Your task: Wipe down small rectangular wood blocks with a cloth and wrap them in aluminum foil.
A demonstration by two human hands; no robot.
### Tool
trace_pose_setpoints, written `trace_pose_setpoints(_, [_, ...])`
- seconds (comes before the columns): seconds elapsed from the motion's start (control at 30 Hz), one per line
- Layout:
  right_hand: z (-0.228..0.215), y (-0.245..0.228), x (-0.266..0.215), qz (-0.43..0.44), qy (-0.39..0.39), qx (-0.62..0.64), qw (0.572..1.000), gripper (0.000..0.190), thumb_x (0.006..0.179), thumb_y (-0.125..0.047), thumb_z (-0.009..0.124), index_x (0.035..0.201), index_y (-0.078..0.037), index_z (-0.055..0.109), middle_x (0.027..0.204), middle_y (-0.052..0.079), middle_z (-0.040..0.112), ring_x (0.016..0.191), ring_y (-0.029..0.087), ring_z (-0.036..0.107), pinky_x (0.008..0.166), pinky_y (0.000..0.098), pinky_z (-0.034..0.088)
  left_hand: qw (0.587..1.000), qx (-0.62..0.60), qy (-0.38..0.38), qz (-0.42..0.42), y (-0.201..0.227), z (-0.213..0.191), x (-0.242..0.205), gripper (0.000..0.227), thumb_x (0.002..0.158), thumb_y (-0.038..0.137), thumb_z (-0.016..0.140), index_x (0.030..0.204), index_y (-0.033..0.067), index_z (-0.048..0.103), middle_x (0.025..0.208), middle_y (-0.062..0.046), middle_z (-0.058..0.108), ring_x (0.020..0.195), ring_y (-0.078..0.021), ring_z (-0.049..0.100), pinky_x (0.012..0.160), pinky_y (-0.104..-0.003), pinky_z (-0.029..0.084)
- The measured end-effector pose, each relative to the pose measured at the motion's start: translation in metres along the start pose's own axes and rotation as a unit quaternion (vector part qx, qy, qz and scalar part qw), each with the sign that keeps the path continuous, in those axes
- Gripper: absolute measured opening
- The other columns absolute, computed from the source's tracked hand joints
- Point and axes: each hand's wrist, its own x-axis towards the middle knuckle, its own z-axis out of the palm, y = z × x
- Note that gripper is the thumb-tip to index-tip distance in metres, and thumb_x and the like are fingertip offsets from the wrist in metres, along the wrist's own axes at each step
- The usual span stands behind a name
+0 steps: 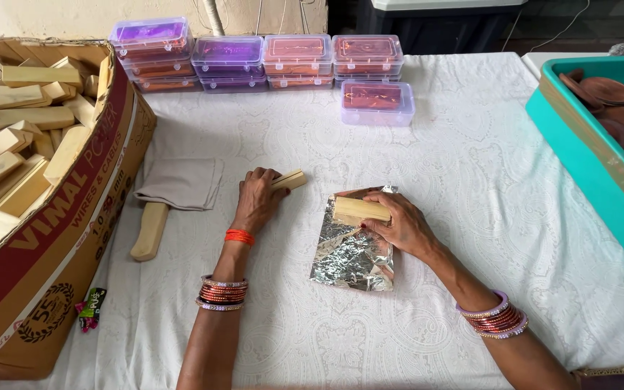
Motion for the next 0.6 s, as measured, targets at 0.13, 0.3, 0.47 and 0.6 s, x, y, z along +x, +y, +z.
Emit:
trace_pose_setpoints(0.13, [0.008,0.019,0.0,-0.032,0.007,0.0,0.999,0.058,0.083,-0.038,0.079,0.13,-0.008,0.063,0.128,0.013,0.068,0.115,0.03,0.065,0.096,0.048,0.054,1.0,0.012,-0.01,-0.016,0.029,-0.01,0.007,0.036,0.084,0.025,0.082,0.111,0.0032,0.072,0.108,-0.016,0.073,0.099,-0.033,0.066,0.085,-0.047,0.055])
trace_pose_setpoints(0.3, [0.004,0.017,0.005,0.051,-0.021,0.062,0.997,0.062,0.093,-0.049,0.06,0.138,-0.007,0.059,0.128,0.016,0.067,0.106,0.031,0.068,0.091,0.0477,0.057,0.959,-0.239,-0.144,0.045,0.091,-0.021,0.014,0.039,0.088,0.024,0.076,0.121,0.006,0.069,0.114,-0.013,0.075,0.097,-0.0247,0.076,0.085,-0.037,0.064])
trace_pose_setpoints(0.47, [-0.003,0.025,0.009,0.13,-0.004,0.265,0.955,0.075,0.1,-0.063,0.028,0.133,-0.006,0.063,0.122,0.017,0.073,0.115,0.025,0.069,0.102,0.0414,0.054,0.932,-0.183,-0.265,0.167,0.141,0.007,0.002,0.037,0.084,0.022,0.079,0.116,0.0042,0.073,0.109,-0.014,0.078,0.093,-0.025,0.076,0.086,-0.037,0.062])
trace_pose_setpoints(0.6, [-0.004,0.031,0.008,0.111,0.011,0.292,0.95,0.079,0.104,-0.065,0.023,0.131,-0.004,0.064,0.121,0.018,0.073,0.118,0.025,0.068,0.106,0.0395,0.051,0.945,-0.158,-0.208,0.198,0.132,0.031,0.004,0.037,0.084,0.019,0.078,0.117,0.0029,0.072,0.11,-0.015,0.076,0.094,-0.0262,0.076,0.087,-0.037,0.062])
